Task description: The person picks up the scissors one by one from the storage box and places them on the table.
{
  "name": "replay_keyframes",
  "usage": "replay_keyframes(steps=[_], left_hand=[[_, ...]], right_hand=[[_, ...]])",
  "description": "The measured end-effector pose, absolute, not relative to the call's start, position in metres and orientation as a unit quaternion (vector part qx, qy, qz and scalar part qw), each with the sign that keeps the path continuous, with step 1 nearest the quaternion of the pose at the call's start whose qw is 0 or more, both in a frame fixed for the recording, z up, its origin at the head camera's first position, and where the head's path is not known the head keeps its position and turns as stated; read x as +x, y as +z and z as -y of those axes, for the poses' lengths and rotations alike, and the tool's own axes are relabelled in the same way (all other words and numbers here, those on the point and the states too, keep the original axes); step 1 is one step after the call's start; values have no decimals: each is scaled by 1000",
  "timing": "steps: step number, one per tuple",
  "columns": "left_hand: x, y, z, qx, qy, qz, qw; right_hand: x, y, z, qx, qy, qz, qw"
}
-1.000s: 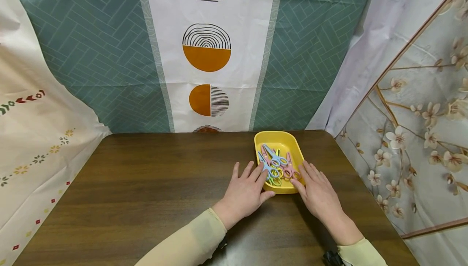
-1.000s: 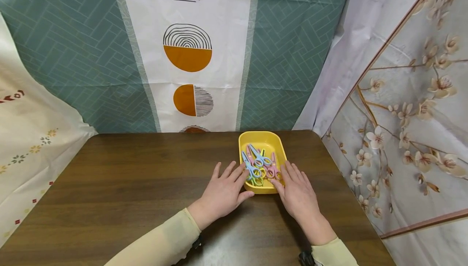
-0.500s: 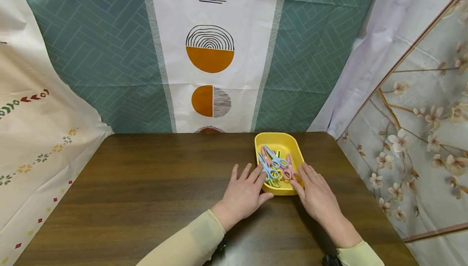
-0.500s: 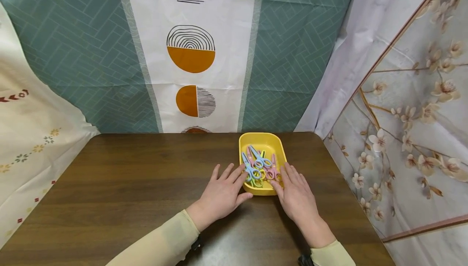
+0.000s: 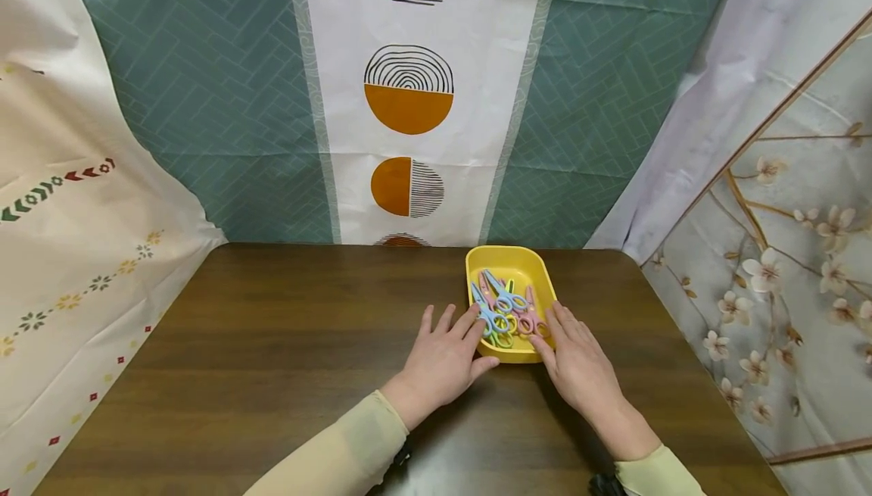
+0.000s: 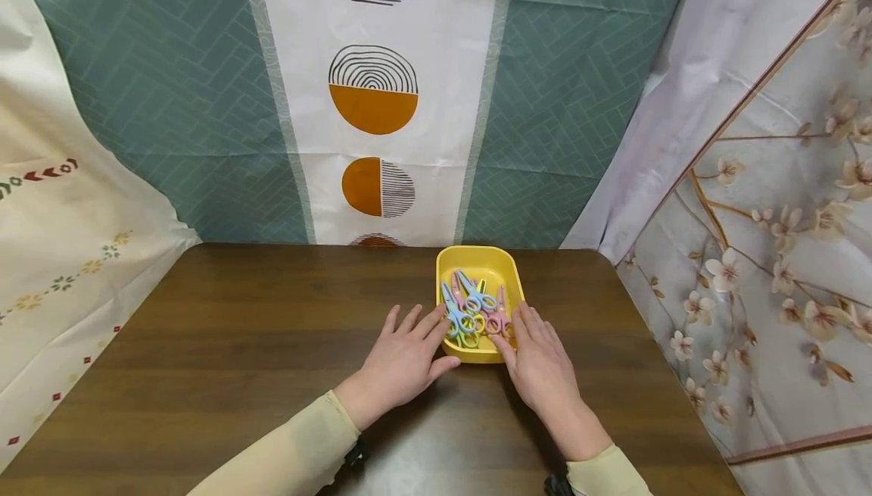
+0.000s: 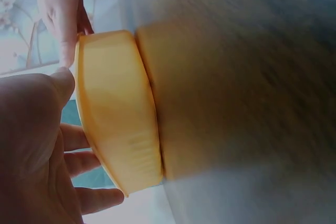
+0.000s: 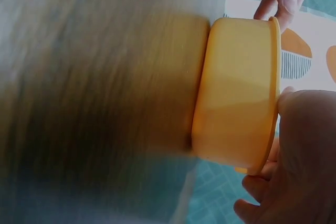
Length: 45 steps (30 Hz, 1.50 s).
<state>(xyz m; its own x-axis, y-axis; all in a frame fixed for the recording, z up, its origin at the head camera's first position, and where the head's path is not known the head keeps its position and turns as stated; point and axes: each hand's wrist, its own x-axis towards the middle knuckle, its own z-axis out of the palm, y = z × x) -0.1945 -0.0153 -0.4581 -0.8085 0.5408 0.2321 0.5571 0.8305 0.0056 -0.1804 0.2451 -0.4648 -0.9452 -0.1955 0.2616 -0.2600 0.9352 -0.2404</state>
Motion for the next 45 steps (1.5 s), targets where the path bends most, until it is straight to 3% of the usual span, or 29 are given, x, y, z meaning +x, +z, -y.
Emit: replay_keyframes(steps=[14, 24, 45], left_hand=[[-194, -459, 32, -276, -63, 954, 98], [-193, -461, 46, -269, -57, 952, 132], [-191, -461, 82, -238, -70, 958, 143]], right_hand=[[-183, -465, -225, 124, 131, 975, 128], [-186, -467, -208, 124, 133, 974, 135], [-192, -467, -182, 188, 132, 964, 135]])
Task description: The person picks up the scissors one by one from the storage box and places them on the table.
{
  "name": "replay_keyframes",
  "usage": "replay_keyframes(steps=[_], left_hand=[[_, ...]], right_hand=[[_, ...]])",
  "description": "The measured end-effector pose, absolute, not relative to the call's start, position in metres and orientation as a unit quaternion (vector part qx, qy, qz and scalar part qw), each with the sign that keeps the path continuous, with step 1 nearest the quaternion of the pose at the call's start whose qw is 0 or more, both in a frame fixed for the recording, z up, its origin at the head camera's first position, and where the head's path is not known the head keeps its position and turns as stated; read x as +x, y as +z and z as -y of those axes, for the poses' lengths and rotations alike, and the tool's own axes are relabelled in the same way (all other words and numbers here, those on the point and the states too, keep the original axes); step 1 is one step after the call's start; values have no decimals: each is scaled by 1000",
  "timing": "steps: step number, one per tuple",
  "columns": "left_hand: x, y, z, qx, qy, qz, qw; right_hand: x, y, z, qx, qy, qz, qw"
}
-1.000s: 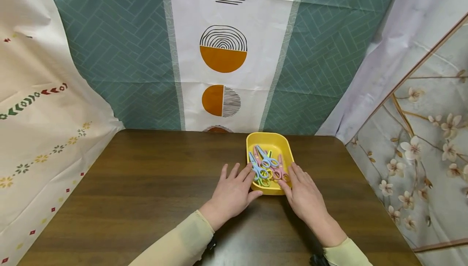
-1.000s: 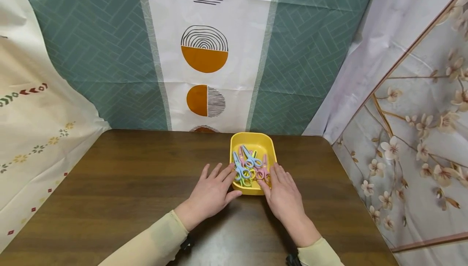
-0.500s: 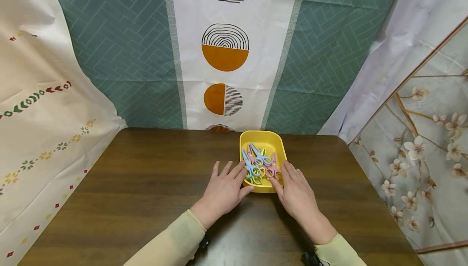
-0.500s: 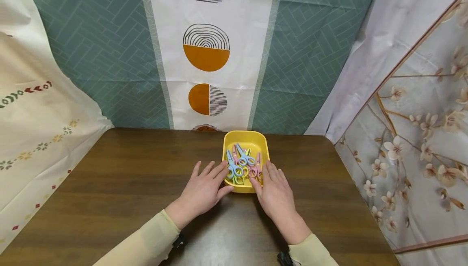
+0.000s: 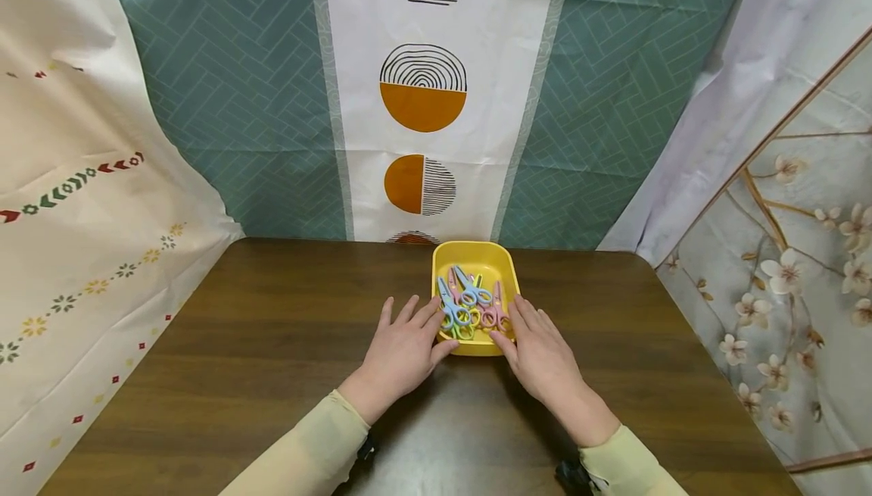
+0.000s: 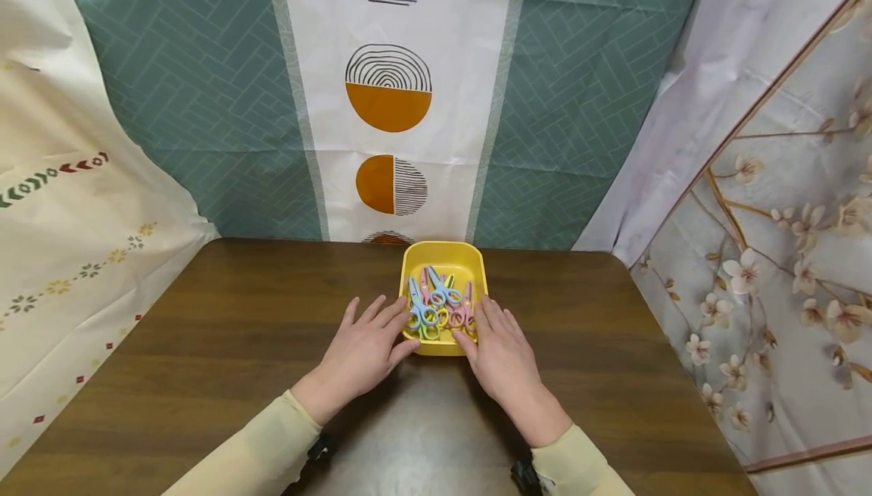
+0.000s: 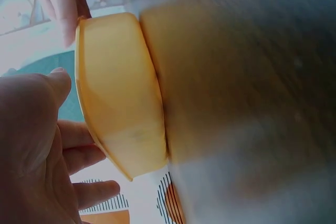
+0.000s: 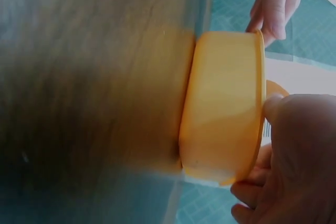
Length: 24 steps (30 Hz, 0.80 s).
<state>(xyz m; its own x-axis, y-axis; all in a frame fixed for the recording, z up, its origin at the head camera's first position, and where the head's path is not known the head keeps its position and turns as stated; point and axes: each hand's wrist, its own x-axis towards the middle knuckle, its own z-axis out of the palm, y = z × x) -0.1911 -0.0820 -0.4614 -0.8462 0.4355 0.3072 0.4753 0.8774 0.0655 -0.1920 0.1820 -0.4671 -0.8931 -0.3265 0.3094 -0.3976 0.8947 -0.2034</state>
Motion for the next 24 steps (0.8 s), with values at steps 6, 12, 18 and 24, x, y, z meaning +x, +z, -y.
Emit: replay_keyframes(steps=[6, 12, 18, 24], left_hand=[[-193, -459, 88, -235, -68, 959, 146], [-193, -459, 94, -234, -66, 958, 149], [-193, -459, 98, -232, -53, 956, 173], [-195, -453, 93, -226, -46, 954, 189]], right_hand=[[-192, -463, -191, 247, 131, 949, 148], [-189, -460, -194, 282, 115, 939, 158], [-192, -461, -193, 294, 118, 938, 138], [-195, -463, -193, 293, 128, 939, 126]])
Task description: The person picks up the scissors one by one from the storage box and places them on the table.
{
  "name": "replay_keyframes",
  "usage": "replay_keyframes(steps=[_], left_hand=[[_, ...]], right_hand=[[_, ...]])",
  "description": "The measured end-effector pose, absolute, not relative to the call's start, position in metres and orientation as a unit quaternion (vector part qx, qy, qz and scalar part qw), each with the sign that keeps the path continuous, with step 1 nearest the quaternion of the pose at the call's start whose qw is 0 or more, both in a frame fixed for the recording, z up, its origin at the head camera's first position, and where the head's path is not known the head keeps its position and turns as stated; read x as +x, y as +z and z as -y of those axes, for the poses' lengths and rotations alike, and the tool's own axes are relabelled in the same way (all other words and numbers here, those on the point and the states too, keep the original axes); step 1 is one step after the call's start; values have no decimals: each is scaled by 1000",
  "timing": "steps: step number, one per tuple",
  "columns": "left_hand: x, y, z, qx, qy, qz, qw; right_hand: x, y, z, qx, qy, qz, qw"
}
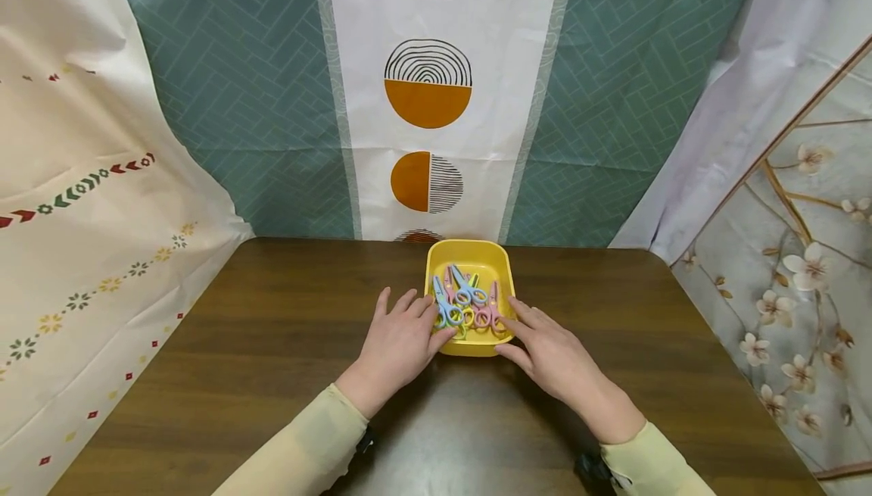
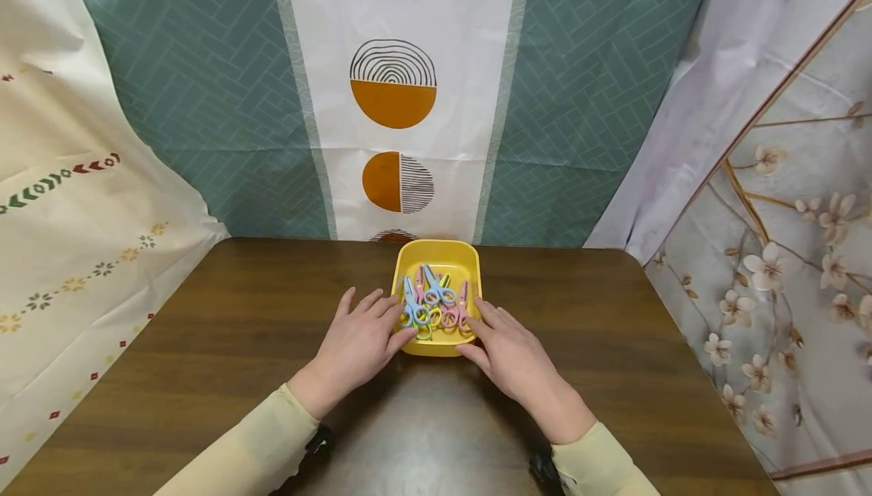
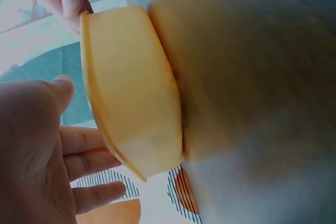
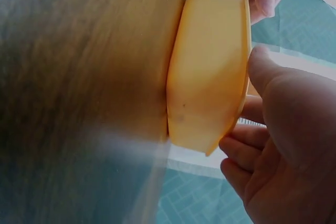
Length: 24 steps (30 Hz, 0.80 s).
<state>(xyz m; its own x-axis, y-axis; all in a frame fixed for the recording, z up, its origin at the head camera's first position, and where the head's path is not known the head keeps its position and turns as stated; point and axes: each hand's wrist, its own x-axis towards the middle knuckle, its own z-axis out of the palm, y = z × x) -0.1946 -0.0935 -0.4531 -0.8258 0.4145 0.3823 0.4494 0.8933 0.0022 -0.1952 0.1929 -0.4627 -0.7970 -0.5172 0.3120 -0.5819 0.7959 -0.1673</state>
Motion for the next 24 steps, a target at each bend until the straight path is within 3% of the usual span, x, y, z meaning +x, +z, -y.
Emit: replay_keyframes(steps=[15, 24], left_hand=[[-212, -441, 56, -212, 28, 962, 173], [-224, -434, 33, -213, 97, 966, 107]], right_hand=[[-191, -456, -186, 270, 116, 947, 126], [-186, -455, -181, 327, 123, 922, 164]])
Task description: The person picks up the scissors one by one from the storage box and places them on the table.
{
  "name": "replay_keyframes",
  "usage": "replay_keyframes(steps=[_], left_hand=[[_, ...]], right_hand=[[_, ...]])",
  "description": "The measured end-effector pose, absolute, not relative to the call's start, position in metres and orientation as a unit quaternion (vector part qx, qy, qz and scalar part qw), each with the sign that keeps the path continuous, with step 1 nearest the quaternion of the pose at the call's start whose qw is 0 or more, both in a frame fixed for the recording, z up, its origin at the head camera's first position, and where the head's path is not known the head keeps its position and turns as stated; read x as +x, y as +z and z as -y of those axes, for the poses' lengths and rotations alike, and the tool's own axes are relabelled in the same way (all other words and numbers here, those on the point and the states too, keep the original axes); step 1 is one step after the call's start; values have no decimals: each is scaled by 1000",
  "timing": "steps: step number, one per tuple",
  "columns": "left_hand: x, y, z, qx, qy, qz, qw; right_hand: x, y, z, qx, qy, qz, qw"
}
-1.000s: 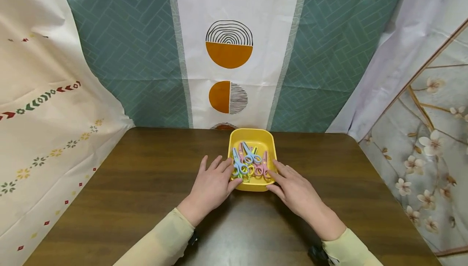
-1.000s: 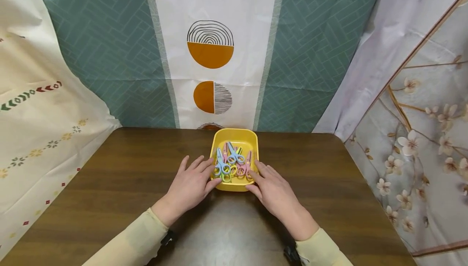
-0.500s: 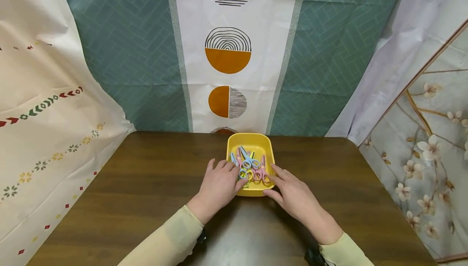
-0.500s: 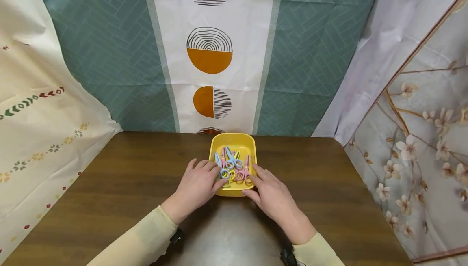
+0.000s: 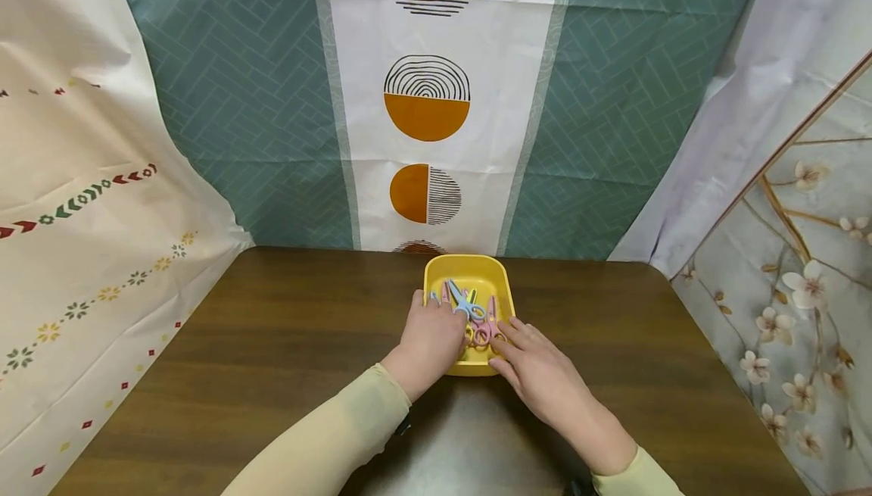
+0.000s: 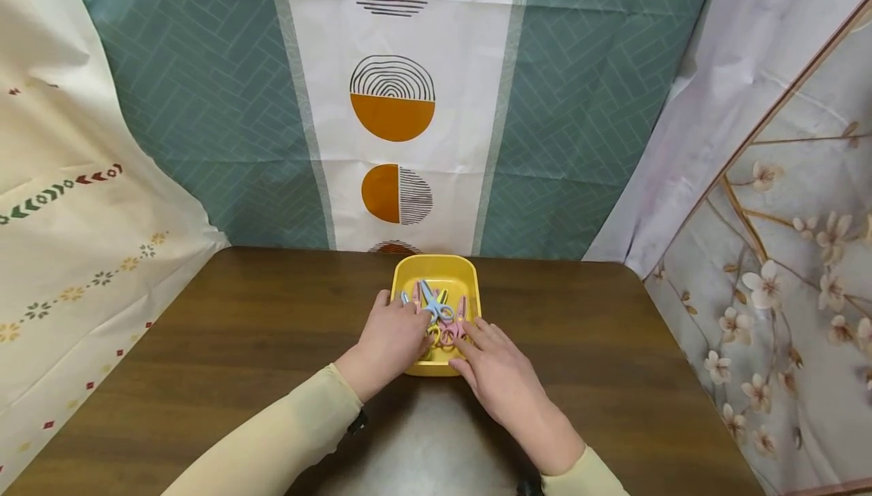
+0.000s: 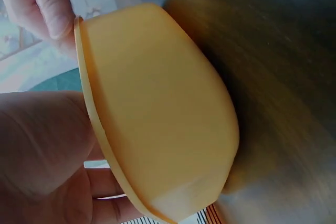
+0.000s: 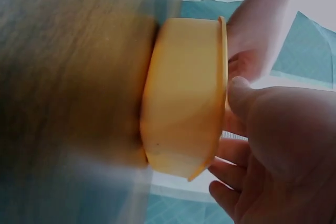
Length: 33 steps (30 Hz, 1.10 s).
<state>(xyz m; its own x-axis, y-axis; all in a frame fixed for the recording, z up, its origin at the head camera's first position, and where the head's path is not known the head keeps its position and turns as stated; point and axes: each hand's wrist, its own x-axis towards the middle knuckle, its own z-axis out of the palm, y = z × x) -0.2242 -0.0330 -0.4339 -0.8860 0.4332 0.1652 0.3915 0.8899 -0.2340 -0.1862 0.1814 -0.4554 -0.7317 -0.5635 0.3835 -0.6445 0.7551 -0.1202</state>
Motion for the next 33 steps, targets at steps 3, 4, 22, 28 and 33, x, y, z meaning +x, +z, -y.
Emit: replay_keyframes(steps=[3, 4, 22, 28, 33], left_hand=[[-226, -433, 29, -207, 113, 967, 101], [-226, -433, 28, -205, 118, 966, 100], [-235, -429, 25, -196, 151, 967, 53], [-237, -425, 25, -195, 164, 967, 27], [-240, -425, 24, -200, 153, 968, 16]], right_hand=[[-186, -459, -182, 333, 126, 921, 161], [-185, -460, -182, 332, 125, 921, 160], [-185, -464, -183, 328, 129, 923, 155], [-186, -463, -181, 322, 129, 926, 146], [-185, -464, -182, 317, 131, 928, 145]])
